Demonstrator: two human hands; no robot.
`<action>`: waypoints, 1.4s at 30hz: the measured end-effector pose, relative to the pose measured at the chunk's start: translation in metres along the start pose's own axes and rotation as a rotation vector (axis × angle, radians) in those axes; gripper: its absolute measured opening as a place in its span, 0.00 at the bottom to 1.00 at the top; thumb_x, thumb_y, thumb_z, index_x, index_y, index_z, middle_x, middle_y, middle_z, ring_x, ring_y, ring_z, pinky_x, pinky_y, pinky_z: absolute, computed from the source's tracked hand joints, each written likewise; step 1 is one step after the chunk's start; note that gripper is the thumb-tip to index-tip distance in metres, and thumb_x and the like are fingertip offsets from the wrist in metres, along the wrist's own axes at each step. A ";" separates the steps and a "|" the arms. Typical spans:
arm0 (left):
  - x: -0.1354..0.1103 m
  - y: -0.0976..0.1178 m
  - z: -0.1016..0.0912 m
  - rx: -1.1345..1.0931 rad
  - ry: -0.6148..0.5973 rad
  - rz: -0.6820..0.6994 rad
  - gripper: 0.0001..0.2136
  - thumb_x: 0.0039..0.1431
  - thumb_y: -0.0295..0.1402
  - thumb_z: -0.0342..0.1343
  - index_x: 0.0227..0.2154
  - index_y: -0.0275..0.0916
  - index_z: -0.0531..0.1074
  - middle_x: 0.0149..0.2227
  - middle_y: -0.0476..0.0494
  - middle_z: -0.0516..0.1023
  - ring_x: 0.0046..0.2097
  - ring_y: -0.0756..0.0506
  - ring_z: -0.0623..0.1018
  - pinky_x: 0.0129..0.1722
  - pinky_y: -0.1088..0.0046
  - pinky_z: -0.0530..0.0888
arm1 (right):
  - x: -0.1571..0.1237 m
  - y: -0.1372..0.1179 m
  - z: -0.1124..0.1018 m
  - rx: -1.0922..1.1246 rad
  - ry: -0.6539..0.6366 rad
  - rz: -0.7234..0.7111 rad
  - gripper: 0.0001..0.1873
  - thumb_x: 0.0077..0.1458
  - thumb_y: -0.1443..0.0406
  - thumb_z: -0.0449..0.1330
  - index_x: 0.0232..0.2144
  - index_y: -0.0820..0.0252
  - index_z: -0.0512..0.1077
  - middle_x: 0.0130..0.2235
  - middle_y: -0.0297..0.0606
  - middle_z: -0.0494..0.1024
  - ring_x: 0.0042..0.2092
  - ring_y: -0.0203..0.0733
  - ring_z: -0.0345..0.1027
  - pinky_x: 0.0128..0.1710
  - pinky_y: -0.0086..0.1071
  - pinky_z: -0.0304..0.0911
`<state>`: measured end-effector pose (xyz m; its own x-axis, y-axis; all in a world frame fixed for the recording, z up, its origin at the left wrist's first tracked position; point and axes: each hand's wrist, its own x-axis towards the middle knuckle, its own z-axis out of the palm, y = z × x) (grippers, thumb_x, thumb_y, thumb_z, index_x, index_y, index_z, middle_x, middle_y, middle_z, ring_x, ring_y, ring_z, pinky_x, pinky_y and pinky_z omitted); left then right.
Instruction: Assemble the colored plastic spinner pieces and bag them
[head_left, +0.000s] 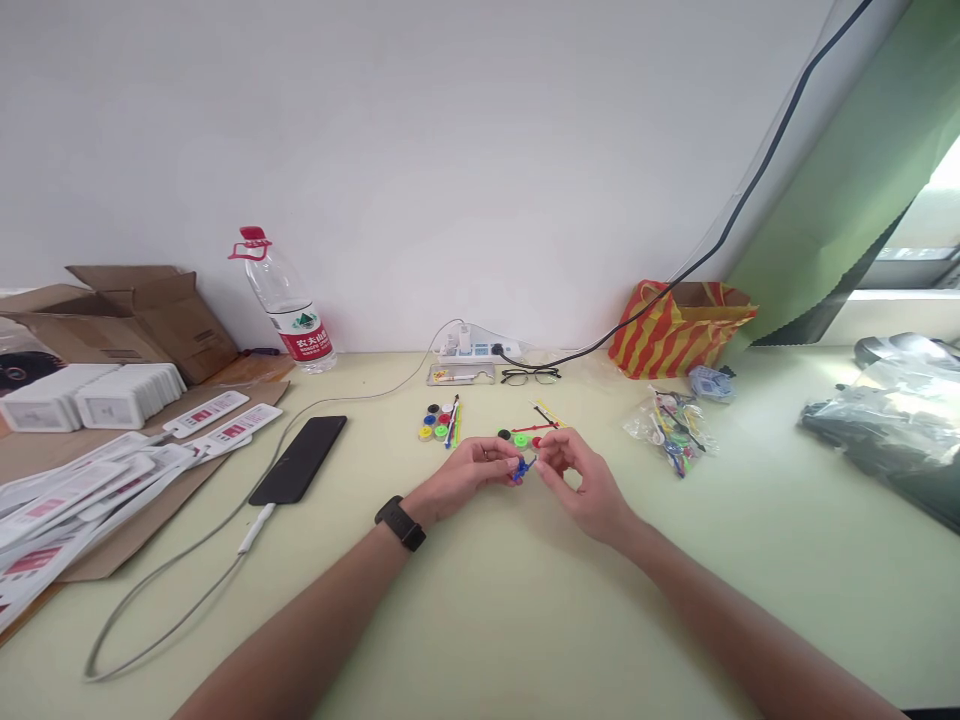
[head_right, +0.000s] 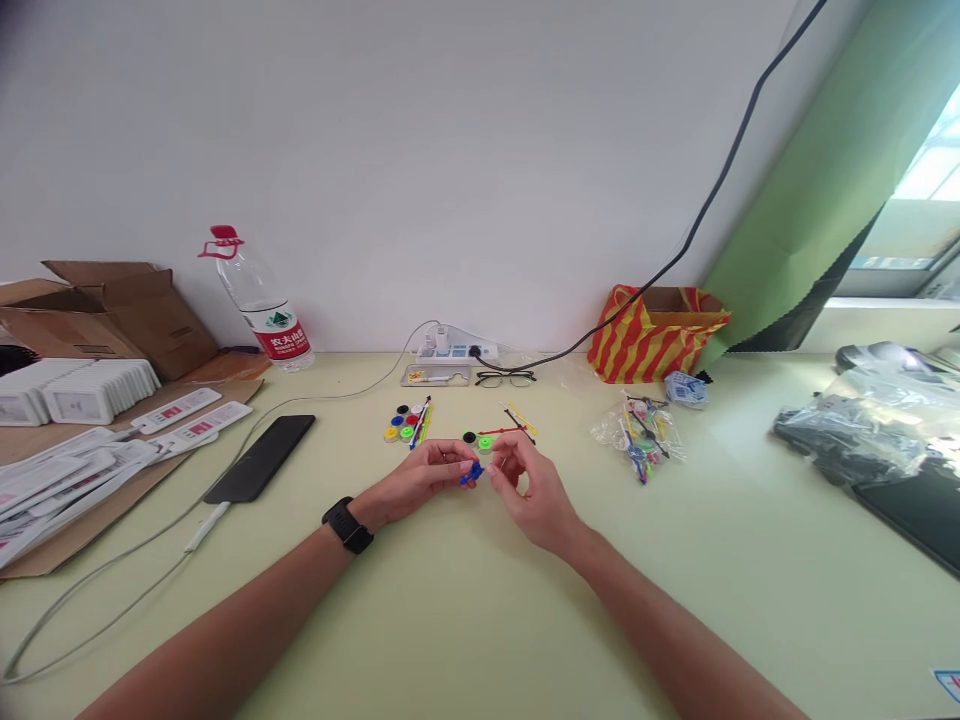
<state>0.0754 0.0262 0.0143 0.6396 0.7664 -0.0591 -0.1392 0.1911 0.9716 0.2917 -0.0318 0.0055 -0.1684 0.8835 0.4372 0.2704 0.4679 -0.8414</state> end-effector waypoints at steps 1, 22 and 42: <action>0.000 -0.001 -0.001 -0.006 0.007 -0.001 0.13 0.53 0.38 0.73 0.38 0.36 0.82 0.38 0.40 0.82 0.40 0.45 0.80 0.48 0.66 0.75 | 0.001 -0.002 -0.002 -0.011 0.041 -0.003 0.11 0.68 0.58 0.57 0.49 0.54 0.65 0.39 0.38 0.76 0.35 0.41 0.71 0.34 0.36 0.70; 0.003 -0.003 -0.003 -0.061 0.113 0.033 0.14 0.51 0.38 0.75 0.37 0.35 0.82 0.35 0.43 0.82 0.38 0.46 0.81 0.45 0.68 0.74 | 0.007 -0.010 -0.009 0.232 0.058 0.210 0.15 0.66 0.50 0.57 0.45 0.51 0.62 0.21 0.22 0.57 0.24 0.36 0.49 0.24 0.30 0.50; 0.001 -0.003 0.000 0.106 -0.017 0.019 0.13 0.57 0.36 0.70 0.43 0.36 0.82 0.40 0.39 0.83 0.39 0.47 0.79 0.44 0.70 0.74 | -0.002 0.001 0.002 -0.095 -0.132 0.055 0.07 0.66 0.63 0.57 0.47 0.52 0.67 0.40 0.35 0.75 0.35 0.39 0.68 0.33 0.34 0.67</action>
<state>0.0762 0.0266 0.0111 0.6501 0.7589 -0.0377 -0.0713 0.1103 0.9913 0.2908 -0.0333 0.0036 -0.2721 0.9000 0.3406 0.3702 0.4246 -0.8262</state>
